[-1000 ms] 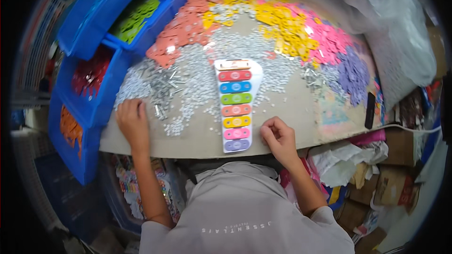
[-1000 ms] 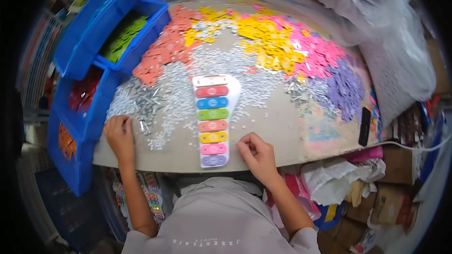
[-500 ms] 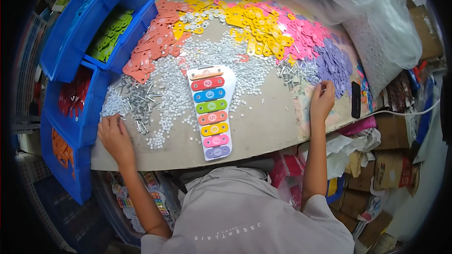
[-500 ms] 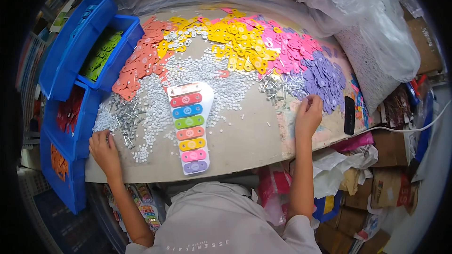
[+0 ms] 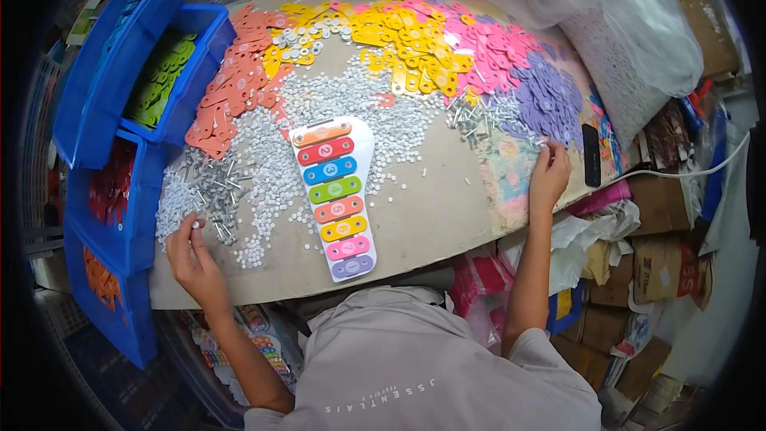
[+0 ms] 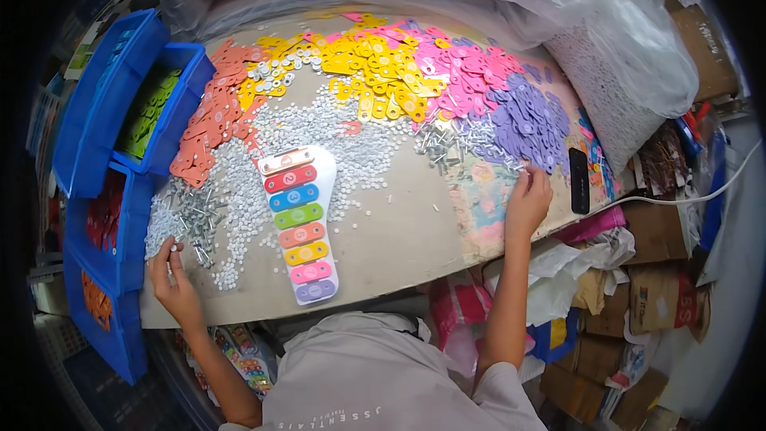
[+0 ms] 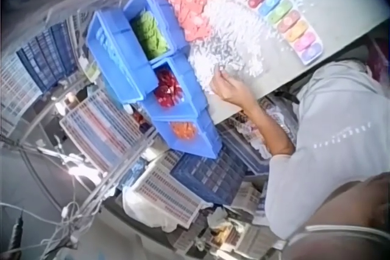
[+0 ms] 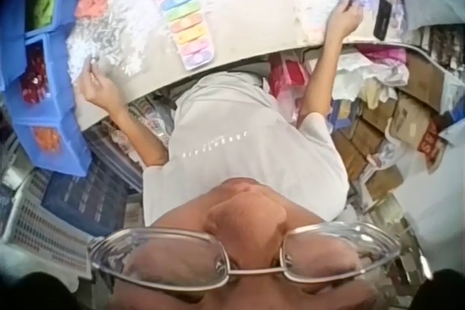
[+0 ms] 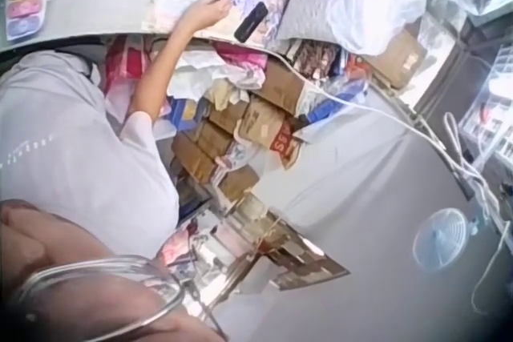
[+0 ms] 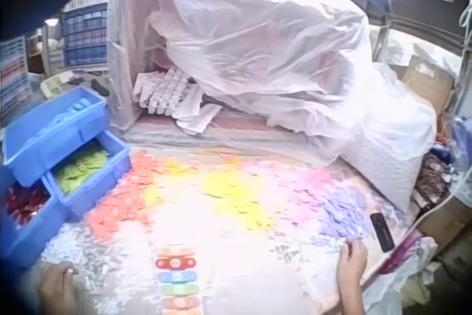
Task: Assembling multi-colored silicone fidget toys by placing colored buttons into white frames.
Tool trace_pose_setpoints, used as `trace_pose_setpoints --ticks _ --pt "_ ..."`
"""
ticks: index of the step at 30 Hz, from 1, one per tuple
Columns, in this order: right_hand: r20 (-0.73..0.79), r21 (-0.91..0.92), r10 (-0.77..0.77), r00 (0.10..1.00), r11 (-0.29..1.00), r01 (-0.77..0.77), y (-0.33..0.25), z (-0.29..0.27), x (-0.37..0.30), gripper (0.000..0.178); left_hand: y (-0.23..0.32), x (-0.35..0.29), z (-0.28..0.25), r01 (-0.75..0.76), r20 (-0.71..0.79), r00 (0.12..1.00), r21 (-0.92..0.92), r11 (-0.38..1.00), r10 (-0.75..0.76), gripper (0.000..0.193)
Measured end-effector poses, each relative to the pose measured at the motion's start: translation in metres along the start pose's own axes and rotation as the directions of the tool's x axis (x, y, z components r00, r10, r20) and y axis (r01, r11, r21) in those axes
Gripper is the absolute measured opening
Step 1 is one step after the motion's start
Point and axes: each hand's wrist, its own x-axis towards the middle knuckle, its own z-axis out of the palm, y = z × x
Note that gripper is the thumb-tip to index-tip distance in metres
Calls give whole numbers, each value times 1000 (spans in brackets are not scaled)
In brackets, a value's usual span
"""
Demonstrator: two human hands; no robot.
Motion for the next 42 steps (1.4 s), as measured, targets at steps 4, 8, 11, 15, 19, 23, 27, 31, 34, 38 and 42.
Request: trace_pose_setpoints --ticks 4,8,11,15,19,23,27,31,34,38,42 --pt "2 -62 -62 998 996 62 -11 -2 -1 16 13 -7 12 -184 2 983 54 981 184 19" --pt "21 -49 -32 999 998 33 -6 -4 0 13 22 -22 25 74 83 995 -222 972 -57 18" --pt "29 4 -41 999 999 41 -5 0 -2 12 27 -30 21 248 196 962 -358 900 -188 19" --pt "56 1 -104 993 995 104 -3 -1 -7 11 32 -34 20 326 267 938 -458 827 -222 19" --pt "71 112 -22 997 994 14 -9 -4 -9 12 32 -33 22 369 311 922 -537 759 -229 19" --pt "88 126 -9 996 992 -2 -5 -2 -5 13 35 -29 24 384 332 918 -606 697 -217 21" --pt "7 273 80 997 959 -79 13 12 -3 15 38 -29 22 412 366 906 -643 645 -214 23" --pt "-122 574 171 978 816 -71 -43 7 -16 7 42 -18 29 525 483 839 -599 604 -250 24" --pt "-66 629 -55 996 773 84 -122 0 -34 4 54 4 43 634 630 751 -607 479 -195 22" --pt "9 694 -506 862 624 359 -214 -3 -45 7 60 34 63 672 693 712 -626 397 -111 21" --pt "79 723 -678 731 544 426 -261 15 -41 12 62 54 84 669 723 689 -612 422 -43 20"
